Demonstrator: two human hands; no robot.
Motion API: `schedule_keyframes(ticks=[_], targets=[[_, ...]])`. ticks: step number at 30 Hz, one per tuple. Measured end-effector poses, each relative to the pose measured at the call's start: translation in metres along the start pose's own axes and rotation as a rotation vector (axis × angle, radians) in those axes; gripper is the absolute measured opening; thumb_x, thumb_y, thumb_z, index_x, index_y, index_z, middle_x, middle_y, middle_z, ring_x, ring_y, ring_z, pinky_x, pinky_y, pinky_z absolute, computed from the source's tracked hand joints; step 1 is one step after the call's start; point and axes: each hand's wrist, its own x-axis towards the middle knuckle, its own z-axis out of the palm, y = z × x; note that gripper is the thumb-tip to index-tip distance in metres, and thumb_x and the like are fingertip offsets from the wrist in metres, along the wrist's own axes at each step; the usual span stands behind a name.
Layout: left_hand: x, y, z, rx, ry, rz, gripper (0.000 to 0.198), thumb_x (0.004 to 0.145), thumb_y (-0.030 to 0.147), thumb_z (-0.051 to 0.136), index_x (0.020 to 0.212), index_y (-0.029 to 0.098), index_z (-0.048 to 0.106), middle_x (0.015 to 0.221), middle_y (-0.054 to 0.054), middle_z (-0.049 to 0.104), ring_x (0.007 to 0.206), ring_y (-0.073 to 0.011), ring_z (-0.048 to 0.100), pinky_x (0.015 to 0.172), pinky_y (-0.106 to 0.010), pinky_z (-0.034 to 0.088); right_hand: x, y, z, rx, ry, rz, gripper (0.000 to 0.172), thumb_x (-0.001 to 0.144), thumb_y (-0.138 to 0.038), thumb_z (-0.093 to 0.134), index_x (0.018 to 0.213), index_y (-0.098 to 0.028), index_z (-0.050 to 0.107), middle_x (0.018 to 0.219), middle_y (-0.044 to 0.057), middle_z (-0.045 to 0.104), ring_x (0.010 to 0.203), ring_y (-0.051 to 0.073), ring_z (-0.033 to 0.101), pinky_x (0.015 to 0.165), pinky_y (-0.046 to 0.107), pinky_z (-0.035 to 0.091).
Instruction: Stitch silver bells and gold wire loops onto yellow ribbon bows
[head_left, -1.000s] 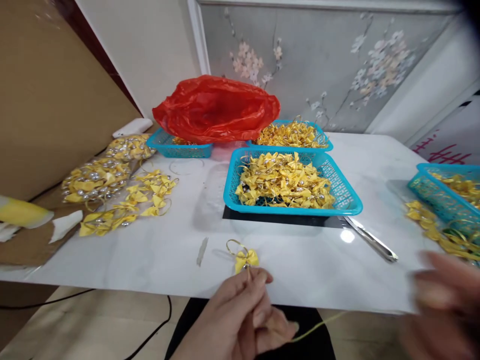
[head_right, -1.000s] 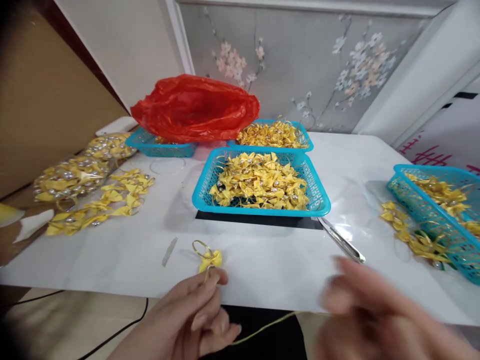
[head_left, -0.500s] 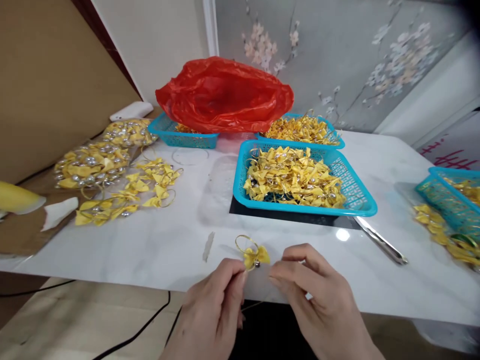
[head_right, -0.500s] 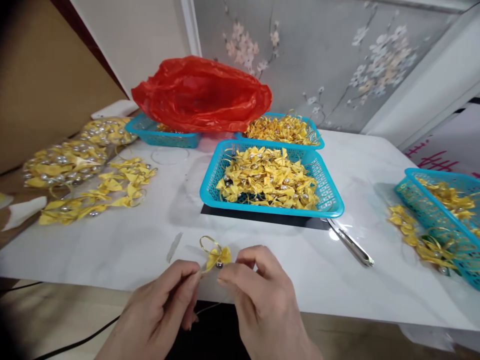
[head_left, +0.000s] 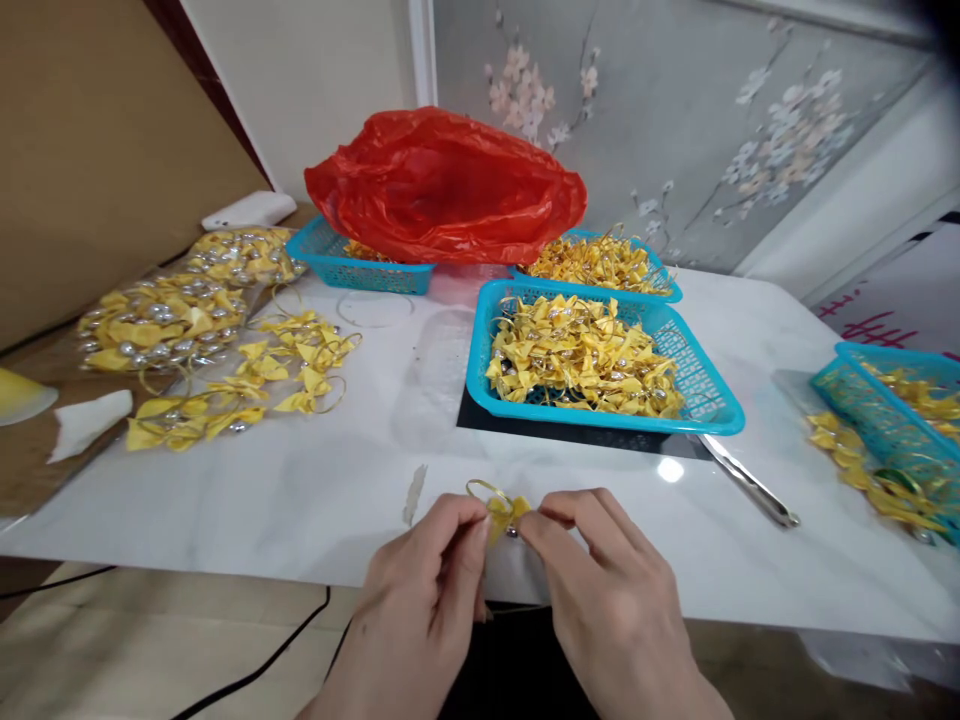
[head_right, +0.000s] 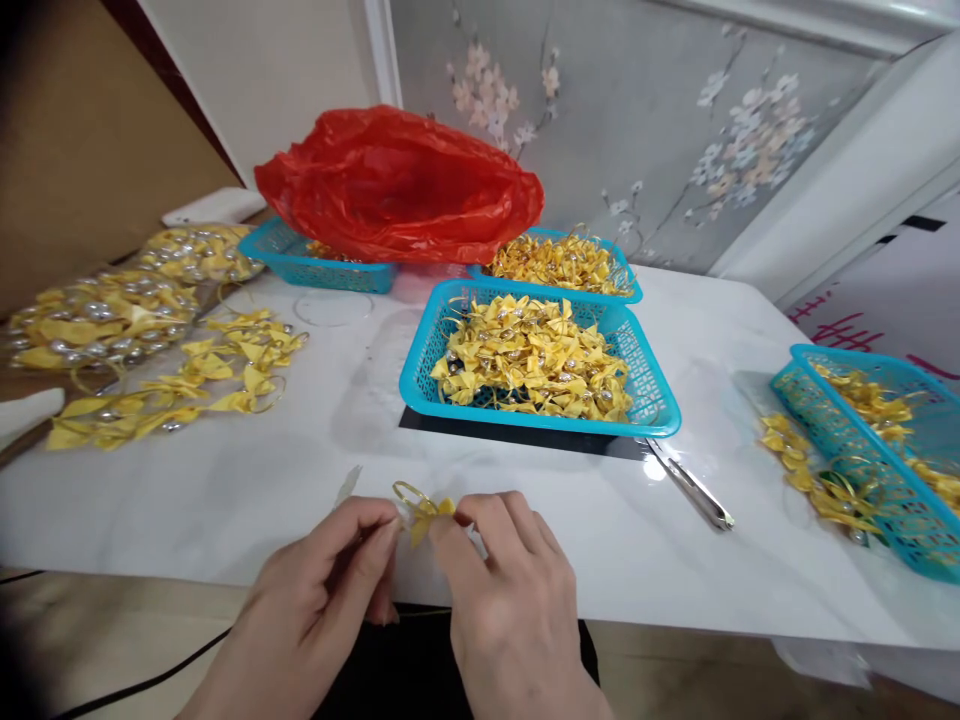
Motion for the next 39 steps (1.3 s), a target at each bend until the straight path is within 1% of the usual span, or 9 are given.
schedule_keyframes(ticks=[4,9,13,15,20,26,31,34,39], targets=[[0.006,-0.002,0.003,0.010,-0.019,0.023,0.018,0.096,0.028,0.046,0.086,0.024,0.061,0.054,0.006,0.056,0.045,-0.0139,0.056,0.051,-0.024,0.045,-0.004,-0.003,0.007,0.110,-0.025,0.023,0.022,0.097,-0.002,0.046,0.102,-0.015,0.062,0.088,0.006,0.061,0.076,0.020,0.051,0.066,0.031,0.042],[0.005,0.001,0.004,0.031,-0.043,0.043,0.019,0.094,0.024,0.048,0.087,0.022,0.065,0.059,0.004,0.062,0.043,-0.0128,0.054,0.048,-0.024,0.042,-0.004,-0.006,0.016,0.052,-0.002,0.049,0.022,0.098,-0.003,0.042,0.111,-0.010,0.059,0.079,0.006,0.058,0.070,0.021,0.047,0.062,0.033,0.039],[0.003,0.002,0.004,0.038,-0.032,0.051,0.019,0.096,0.027,0.048,0.083,0.024,0.063,0.057,0.005,0.059,0.045,-0.0126,0.053,0.049,-0.024,0.042,-0.004,-0.003,0.015,0.029,0.002,-0.010,0.024,0.096,-0.002,0.041,0.094,-0.012,0.062,0.080,0.007,0.058,0.071,0.020,0.046,0.060,0.033,0.037],[0.004,0.002,0.004,0.034,-0.015,0.046,0.019,0.097,0.029,0.047,0.083,0.024,0.060,0.053,0.007,0.054,0.044,-0.0127,0.053,0.050,-0.024,0.042,-0.004,-0.001,0.014,0.036,-0.002,0.007,0.027,0.096,-0.001,0.041,0.086,-0.013,0.062,0.082,0.007,0.059,0.072,0.020,0.046,0.061,0.033,0.036],[0.009,0.002,0.005,0.039,-0.005,-0.006,0.020,0.097,0.031,0.043,0.082,0.024,0.054,0.048,0.009,0.047,0.040,-0.0131,0.050,0.049,-0.024,0.042,-0.006,0.003,0.015,0.101,-0.026,0.058,0.027,0.095,0.000,0.041,0.093,-0.015,0.063,0.084,0.006,0.060,0.076,0.020,0.049,0.064,0.031,0.039],[0.016,0.005,0.006,-0.067,-0.064,-0.095,0.025,0.098,0.035,0.040,0.078,0.025,0.052,0.048,0.009,0.046,0.039,-0.0122,0.050,0.046,-0.023,0.042,-0.006,0.005,0.020,0.230,-0.066,0.150,0.032,0.094,-0.001,0.039,0.107,-0.018,0.063,0.085,0.005,0.060,0.075,0.019,0.055,0.063,0.028,0.046],[0.019,0.005,0.006,-0.136,-0.101,-0.159,0.029,0.097,0.039,0.040,0.073,0.024,0.049,0.045,0.010,0.045,0.036,-0.0113,0.047,0.042,-0.022,0.041,-0.003,0.004,0.018,0.320,-0.070,0.209,0.029,0.094,-0.003,0.042,0.101,-0.020,0.064,0.083,0.002,0.061,0.077,0.018,0.057,0.066,0.026,0.048],[0.019,0.006,0.005,-0.081,-0.100,-0.137,0.026,0.095,0.033,0.043,0.072,0.024,0.052,0.047,0.009,0.046,0.036,-0.0116,0.047,0.043,-0.022,0.039,-0.002,0.004,0.017,0.364,-0.046,0.247,0.024,0.095,-0.006,0.045,0.100,-0.021,0.063,0.086,0.002,0.062,0.078,0.017,0.058,0.069,0.026,0.048],[0.018,0.009,0.006,0.028,-0.059,-0.059,0.024,0.089,0.022,0.044,0.069,0.023,0.057,0.053,0.006,0.052,0.042,-0.0127,0.046,0.048,-0.025,0.036,0.000,0.002,0.020,0.449,-0.039,0.294,0.025,0.096,-0.008,0.045,0.105,-0.020,0.066,0.088,0.003,0.061,0.078,0.014,0.060,0.068,0.024,0.049]])
